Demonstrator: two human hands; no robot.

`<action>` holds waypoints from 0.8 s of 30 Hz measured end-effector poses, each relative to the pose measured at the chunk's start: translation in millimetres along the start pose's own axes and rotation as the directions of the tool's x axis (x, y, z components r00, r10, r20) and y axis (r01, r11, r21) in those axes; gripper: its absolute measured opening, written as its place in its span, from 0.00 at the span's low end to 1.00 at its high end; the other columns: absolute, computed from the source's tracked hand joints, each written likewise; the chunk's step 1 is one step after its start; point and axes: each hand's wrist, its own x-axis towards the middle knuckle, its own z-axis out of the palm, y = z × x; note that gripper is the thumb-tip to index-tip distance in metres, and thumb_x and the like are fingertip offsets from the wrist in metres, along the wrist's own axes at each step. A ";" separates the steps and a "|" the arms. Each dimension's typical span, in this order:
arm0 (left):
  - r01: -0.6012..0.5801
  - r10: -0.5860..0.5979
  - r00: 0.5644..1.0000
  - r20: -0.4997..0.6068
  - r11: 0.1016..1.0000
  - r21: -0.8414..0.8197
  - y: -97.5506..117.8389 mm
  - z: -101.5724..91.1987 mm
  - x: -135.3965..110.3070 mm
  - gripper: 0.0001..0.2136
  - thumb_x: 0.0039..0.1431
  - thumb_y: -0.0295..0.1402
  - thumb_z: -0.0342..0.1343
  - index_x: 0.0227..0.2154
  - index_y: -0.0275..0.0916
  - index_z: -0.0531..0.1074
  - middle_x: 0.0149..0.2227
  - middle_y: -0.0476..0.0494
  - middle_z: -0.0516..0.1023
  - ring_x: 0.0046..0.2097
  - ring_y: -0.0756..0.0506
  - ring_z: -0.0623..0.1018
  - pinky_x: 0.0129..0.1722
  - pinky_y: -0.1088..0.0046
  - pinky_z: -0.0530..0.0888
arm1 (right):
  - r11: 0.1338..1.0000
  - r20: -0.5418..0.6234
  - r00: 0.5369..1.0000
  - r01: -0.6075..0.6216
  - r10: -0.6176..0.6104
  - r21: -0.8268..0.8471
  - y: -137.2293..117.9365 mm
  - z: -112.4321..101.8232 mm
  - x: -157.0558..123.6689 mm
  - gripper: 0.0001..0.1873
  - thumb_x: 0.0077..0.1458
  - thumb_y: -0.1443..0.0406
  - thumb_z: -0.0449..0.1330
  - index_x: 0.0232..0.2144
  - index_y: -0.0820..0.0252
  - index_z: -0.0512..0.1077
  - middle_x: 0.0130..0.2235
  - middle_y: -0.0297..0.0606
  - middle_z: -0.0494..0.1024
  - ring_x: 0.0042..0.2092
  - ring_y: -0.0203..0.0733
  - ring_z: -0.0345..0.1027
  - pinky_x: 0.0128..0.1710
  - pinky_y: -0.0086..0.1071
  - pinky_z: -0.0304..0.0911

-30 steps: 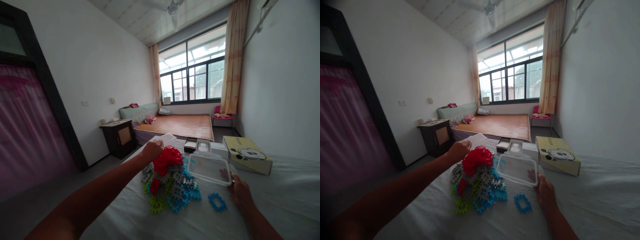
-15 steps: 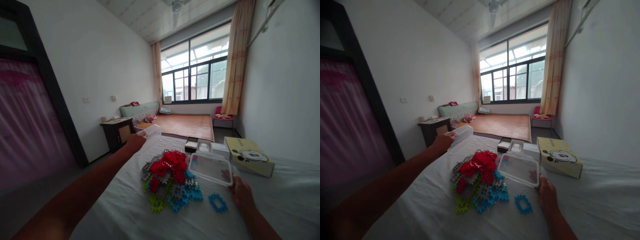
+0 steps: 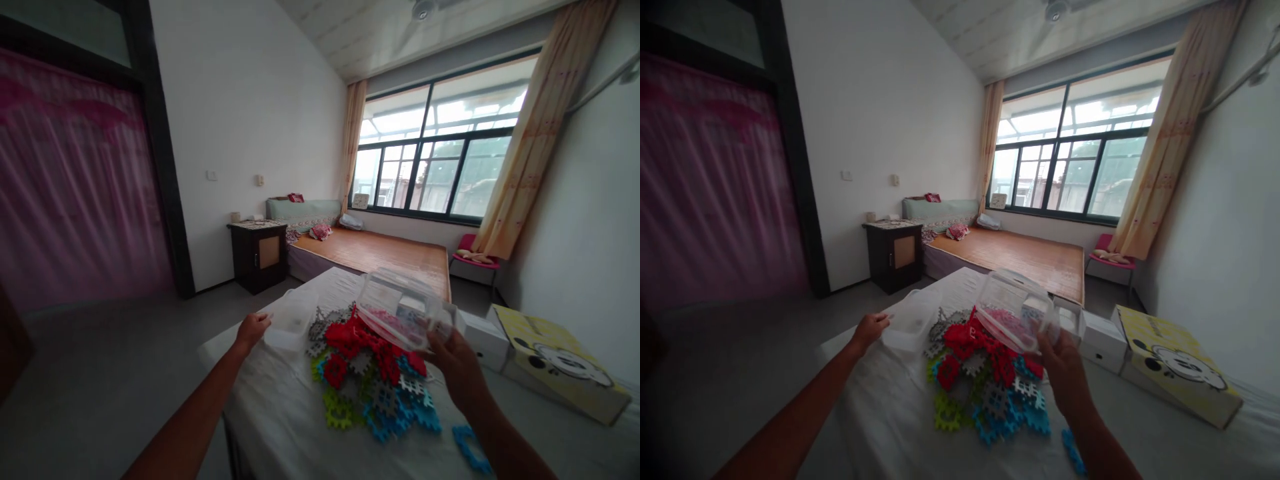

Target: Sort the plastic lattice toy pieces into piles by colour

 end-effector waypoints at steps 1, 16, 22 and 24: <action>-0.026 0.025 1.000 -0.017 0.999 -0.044 -5.6 2.6 -2.8 0.14 0.47 0.34 0.50 0.35 0.36 0.77 0.34 0.49 0.80 0.40 0.43 0.76 0.35 0.77 0.68 | 0.983 0.006 0.995 0.095 -0.095 -0.160 -7.4 21.0 6.5 0.26 0.46 0.55 0.60 0.46 0.59 0.66 0.44 0.42 0.75 0.35 0.43 0.73 0.30 0.33 0.69; -0.068 0.054 0.993 -0.106 0.988 -0.137 -14.5 6.2 -26.6 0.29 0.61 0.46 0.31 0.36 0.35 0.76 0.21 0.44 0.76 0.31 0.44 0.77 0.34 0.72 0.69 | -0.033 0.777 0.589 0.792 -0.222 -0.610 34.6 257.2 9.4 0.19 0.54 0.73 0.49 0.48 0.57 0.64 0.45 0.44 0.74 0.41 0.45 0.68 0.38 0.37 0.61; 0.027 -0.037 0.999 -0.039 0.972 -0.232 -16.2 5.9 -24.9 0.32 0.61 0.48 0.27 0.36 0.32 0.75 0.13 0.49 0.69 0.23 0.46 0.75 0.32 0.71 0.70 | -0.009 0.819 0.526 0.840 -0.228 -0.542 46.5 255.6 -22.8 0.20 0.56 0.71 0.49 0.51 0.54 0.62 0.52 0.42 0.70 0.48 0.48 0.64 0.43 0.42 0.59; 0.032 -0.043 0.998 -0.042 0.971 -0.237 -16.8 6.6 -24.5 0.33 0.61 0.48 0.26 0.30 0.33 0.75 0.13 0.48 0.69 0.22 0.46 0.74 0.31 0.71 0.69 | 0.019 0.817 0.532 0.840 -0.223 -0.542 48.7 253.7 -28.8 0.20 0.57 0.69 0.49 0.52 0.54 0.61 0.53 0.41 0.69 0.50 0.49 0.62 0.44 0.44 0.59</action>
